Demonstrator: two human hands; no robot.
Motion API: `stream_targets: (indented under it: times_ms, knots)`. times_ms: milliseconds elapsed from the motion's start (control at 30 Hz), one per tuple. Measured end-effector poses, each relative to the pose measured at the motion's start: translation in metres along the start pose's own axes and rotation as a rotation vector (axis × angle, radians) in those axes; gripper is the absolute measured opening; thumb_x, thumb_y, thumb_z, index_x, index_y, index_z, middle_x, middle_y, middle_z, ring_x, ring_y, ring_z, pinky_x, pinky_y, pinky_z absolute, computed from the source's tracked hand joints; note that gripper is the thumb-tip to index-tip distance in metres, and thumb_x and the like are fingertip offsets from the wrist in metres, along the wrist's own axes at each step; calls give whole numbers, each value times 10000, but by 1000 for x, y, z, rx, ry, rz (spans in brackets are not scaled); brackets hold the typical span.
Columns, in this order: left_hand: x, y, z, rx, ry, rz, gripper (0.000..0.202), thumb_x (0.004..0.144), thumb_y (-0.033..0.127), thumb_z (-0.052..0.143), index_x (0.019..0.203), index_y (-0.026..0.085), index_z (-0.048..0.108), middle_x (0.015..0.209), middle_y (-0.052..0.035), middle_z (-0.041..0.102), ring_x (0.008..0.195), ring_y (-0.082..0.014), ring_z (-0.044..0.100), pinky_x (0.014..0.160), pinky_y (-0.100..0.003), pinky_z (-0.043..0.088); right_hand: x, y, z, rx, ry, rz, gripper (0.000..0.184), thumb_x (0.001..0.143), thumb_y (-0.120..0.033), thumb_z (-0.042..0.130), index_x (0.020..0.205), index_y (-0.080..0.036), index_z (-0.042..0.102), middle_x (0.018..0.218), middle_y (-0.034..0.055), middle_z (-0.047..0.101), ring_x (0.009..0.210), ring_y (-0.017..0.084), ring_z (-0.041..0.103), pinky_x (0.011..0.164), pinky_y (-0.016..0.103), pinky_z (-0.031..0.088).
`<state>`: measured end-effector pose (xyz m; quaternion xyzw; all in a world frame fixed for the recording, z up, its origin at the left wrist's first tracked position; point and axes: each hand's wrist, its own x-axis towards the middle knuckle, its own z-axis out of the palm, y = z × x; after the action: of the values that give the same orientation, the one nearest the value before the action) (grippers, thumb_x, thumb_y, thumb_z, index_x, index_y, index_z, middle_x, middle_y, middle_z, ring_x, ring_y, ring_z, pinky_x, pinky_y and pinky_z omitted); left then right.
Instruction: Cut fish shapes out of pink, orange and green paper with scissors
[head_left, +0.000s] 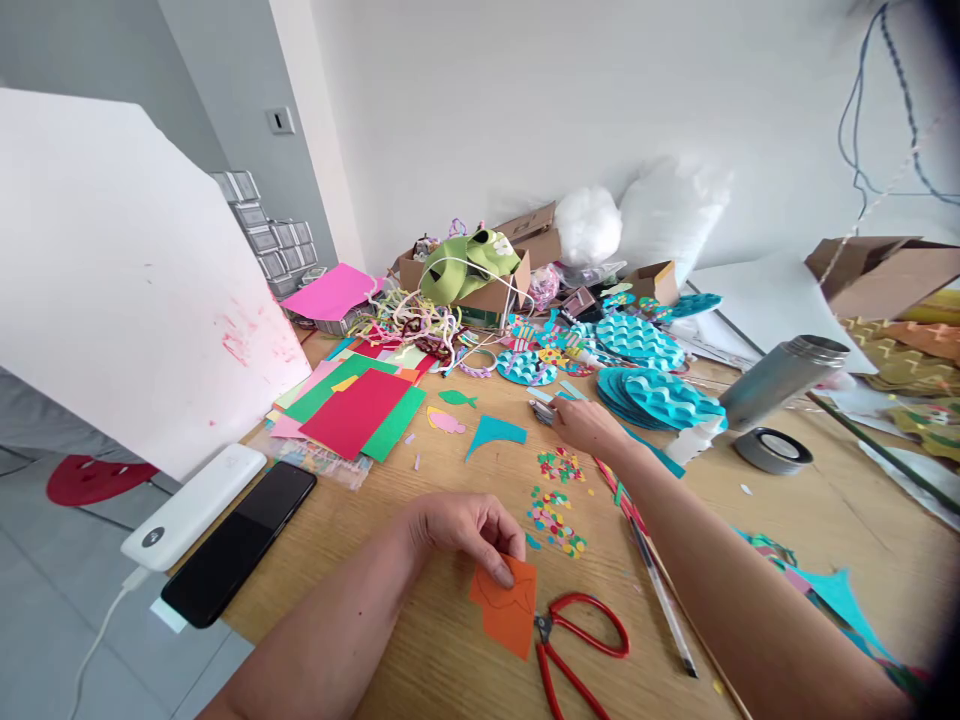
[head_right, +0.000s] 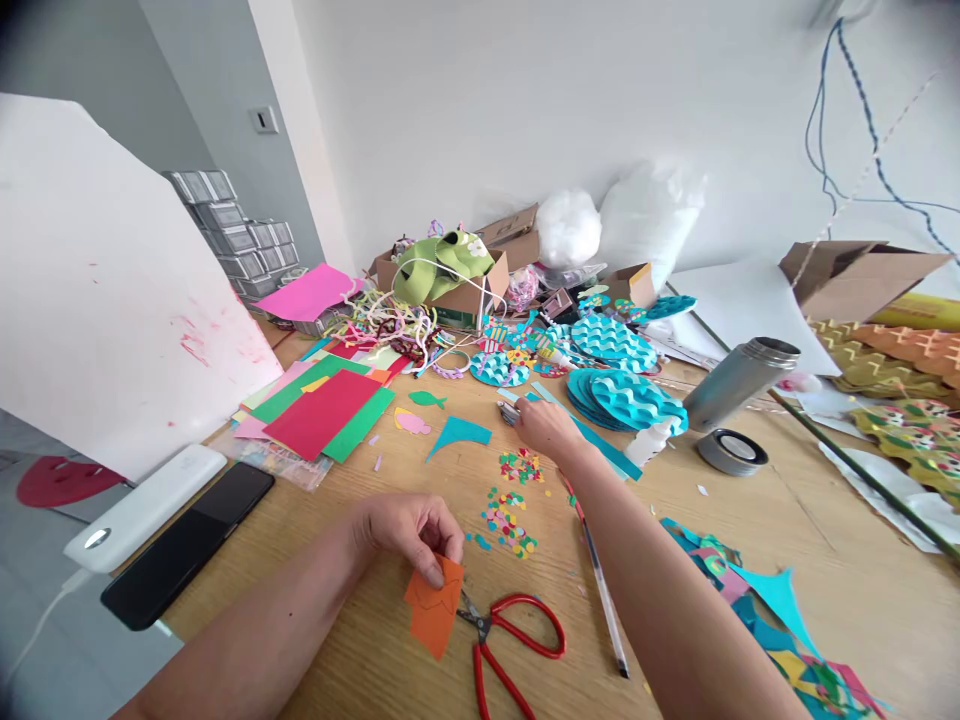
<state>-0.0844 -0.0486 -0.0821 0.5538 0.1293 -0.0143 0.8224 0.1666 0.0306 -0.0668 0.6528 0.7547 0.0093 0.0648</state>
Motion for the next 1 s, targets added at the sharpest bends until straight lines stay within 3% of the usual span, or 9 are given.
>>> stream_targets:
  times_ms: [133, 267, 433, 667, 833, 1000]
  knots:
    - [1, 0, 0, -8, 30, -8, 456, 475, 474, 881, 707, 131, 689, 656, -1, 662, 579, -89, 587, 574, -177, 463, 7, 10, -4, 0, -7, 1, 340, 936, -206, 354, 1104, -150, 645, 983, 129, 726, 883, 252, 684, 659, 276, 412]
    - [3, -1, 0, 12, 37, -19, 463, 466, 479, 881, 702, 131, 689, 661, -2, 666, 590, -92, 591, 574, -174, 469, 7, 3, -3, -18, -7, -42, 308, 904, -292, 480, 1121, -134, 630, 1008, 152, 719, 907, 280, 678, 671, 286, 421]
    - [4, -2, 0, 14, 58, -4, 461, 462, 479, 883, 702, 137, 687, 667, 3, 667, 607, -90, 589, 576, -167, 472, 7, -4, -3, -42, 2, -57, 320, 869, -192, 493, 1156, -101, 603, 1048, 186, 701, 950, 310, 667, 712, 316, 434]
    - [5, -7, -4, -3, 74, 0, 455, 467, 458, 888, 714, 132, 689, 680, -4, 669, 607, -96, 595, 581, -180, 480, 10, 8, -7, -39, 18, 16, 321, 909, -210, 435, 1169, -146, 611, 978, 141, 729, 891, 271, 691, 660, 286, 428]
    - [4, -4, -2, -24, 103, 6, 433, 470, 439, 890, 706, 135, 692, 677, -6, 669, 589, -103, 591, 563, -190, 473, 6, 6, -7, -71, 80, 62, 347, 923, -179, 386, 1208, -128, 578, 967, 163, 724, 860, 288, 695, 643, 301, 433]
    - [4, -2, 0, -59, 115, -9, 444, 447, 441, 896, 696, 138, 689, 676, -3, 669, 595, -107, 598, 564, -194, 480, 0, -3, -2, -117, 135, -24, 288, 926, -121, 395, 1148, -103, 578, 999, 190, 696, 952, 296, 655, 693, 306, 441]
